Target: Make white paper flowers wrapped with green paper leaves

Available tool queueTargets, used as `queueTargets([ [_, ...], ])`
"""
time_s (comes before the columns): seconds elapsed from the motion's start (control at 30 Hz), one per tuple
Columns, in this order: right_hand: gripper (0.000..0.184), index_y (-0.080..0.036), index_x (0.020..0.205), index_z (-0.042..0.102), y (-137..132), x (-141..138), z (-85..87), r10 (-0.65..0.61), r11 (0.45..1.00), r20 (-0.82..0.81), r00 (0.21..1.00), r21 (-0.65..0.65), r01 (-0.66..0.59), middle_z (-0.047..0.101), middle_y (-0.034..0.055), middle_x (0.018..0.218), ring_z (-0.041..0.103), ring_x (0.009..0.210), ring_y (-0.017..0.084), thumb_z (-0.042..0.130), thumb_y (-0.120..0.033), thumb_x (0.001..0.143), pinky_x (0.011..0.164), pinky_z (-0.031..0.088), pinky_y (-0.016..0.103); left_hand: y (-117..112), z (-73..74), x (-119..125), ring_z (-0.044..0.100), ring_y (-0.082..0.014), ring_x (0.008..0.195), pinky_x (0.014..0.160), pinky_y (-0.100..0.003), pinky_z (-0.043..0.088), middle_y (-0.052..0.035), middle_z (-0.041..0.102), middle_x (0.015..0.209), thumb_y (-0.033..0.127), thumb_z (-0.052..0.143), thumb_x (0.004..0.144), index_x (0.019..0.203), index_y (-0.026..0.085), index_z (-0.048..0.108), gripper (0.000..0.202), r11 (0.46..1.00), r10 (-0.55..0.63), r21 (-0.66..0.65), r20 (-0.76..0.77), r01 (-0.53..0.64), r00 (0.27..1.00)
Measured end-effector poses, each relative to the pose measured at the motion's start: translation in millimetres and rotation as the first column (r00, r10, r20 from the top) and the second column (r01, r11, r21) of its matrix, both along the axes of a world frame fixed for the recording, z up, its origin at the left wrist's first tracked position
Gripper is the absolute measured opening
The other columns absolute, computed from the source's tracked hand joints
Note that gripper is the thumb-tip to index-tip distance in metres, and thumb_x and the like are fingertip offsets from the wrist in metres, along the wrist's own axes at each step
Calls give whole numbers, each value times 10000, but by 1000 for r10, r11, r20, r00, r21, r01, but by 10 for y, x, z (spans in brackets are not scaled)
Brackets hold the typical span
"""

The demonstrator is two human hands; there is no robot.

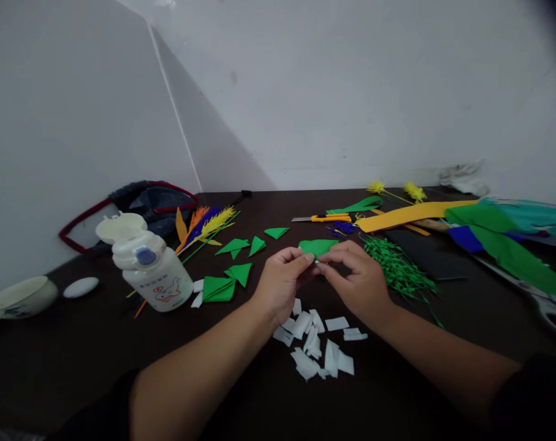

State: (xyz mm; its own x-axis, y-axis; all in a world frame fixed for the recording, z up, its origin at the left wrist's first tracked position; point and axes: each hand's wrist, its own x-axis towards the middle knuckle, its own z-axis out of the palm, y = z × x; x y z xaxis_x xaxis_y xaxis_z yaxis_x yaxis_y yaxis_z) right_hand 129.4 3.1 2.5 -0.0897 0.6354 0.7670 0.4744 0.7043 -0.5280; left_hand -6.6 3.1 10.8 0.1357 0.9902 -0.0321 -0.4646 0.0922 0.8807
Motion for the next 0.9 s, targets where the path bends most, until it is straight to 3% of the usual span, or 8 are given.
queueTargets([
  [0.2,142,-202,809,651,2,4,-8,10,1000,19,1000,10,-10,561,30,768,544,761,157,535,-148,746,695,441,304,28,-19,8,528,-72,559,621,-224,427,39,531,562,123,695,588,625,128,474,224,998,-2,62,2,2,1000],
  [0.33,148,-189,823,623,-49,9,-17,20,999,-96,995,27,-17,557,33,810,541,791,155,519,-112,751,729,435,309,29,12,-2,509,-63,548,627,-224,425,44,512,563,126,688,609,617,129,465,224,997,9,71,57,-14,998],
  [0.57,110,-186,845,599,-49,-49,-94,146,960,-249,958,-200,-198,576,31,818,556,777,151,523,-150,774,722,455,318,3,46,-18,524,-73,588,665,-246,425,17,548,645,130,686,628,682,127,488,205,993,-89,91,149,76,985],
  [0.7,159,-190,894,623,-68,-67,-68,208,949,-292,934,-173,-265,579,42,878,554,862,159,522,-145,779,804,439,341,-2,20,-8,509,-71,612,668,-243,418,15,541,674,144,676,649,706,126,503,183,988,-127,108,146,111,981],
  [0.9,165,-210,841,648,-83,-50,-14,208,956,-268,941,-150,-254,579,31,847,553,861,156,513,-135,783,818,425,342,-4,8,-22,502,-66,608,672,-244,410,19,532,683,162,662,675,719,131,496,175,980,-182,102,129,170,975],
])
